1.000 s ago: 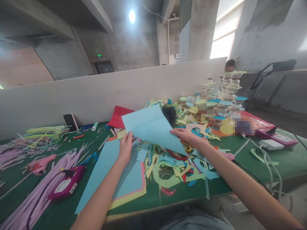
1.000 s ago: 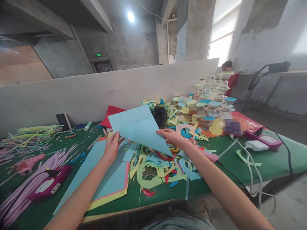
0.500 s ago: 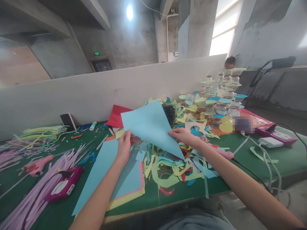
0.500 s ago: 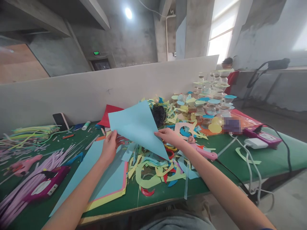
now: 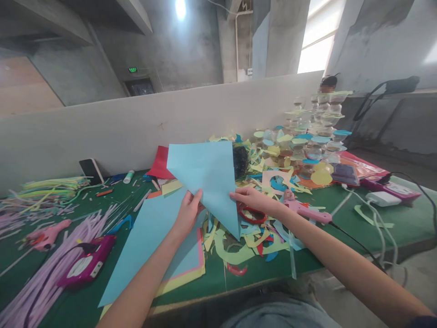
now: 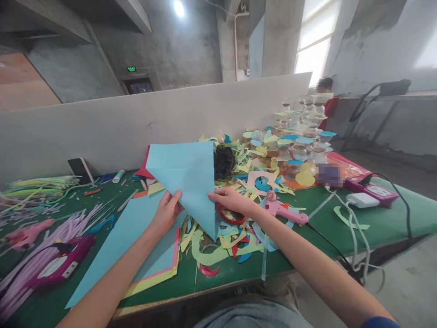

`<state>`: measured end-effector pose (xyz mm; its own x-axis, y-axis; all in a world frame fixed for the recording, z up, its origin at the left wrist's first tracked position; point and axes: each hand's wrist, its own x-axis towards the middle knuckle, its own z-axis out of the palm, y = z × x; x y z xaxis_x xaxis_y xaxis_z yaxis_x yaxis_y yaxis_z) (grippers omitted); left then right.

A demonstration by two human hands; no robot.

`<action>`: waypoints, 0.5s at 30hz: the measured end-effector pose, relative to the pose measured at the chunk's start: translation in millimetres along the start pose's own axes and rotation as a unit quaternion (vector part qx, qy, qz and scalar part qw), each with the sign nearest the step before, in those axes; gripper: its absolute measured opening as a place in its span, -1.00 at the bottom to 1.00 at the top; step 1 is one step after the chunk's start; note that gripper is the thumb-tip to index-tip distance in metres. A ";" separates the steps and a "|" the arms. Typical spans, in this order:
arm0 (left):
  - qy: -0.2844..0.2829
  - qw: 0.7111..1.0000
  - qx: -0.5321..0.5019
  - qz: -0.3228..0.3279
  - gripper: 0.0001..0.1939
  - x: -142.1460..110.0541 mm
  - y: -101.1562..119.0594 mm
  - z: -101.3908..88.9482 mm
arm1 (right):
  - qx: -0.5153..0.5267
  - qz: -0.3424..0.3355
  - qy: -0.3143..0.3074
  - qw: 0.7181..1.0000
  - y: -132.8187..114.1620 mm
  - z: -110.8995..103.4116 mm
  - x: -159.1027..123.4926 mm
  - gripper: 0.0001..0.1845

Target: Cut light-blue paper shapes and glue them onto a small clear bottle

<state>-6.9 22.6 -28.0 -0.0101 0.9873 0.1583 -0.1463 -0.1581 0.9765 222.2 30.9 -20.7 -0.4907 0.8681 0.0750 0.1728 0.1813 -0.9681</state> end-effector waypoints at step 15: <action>-0.011 1.000 0.023 -0.003 -0.46 -13.7 1.6 12.0 | 0.091 0.050 -0.013 0.995 -2.6 11.1 0.9 -0.57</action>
<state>4.9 8.7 -26.9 0.0130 0.9879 0.1548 -0.1011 -0.1528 0.9831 211.9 26.1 -20.7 -0.5009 0.8651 -0.0270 0.0651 0.0066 -0.9979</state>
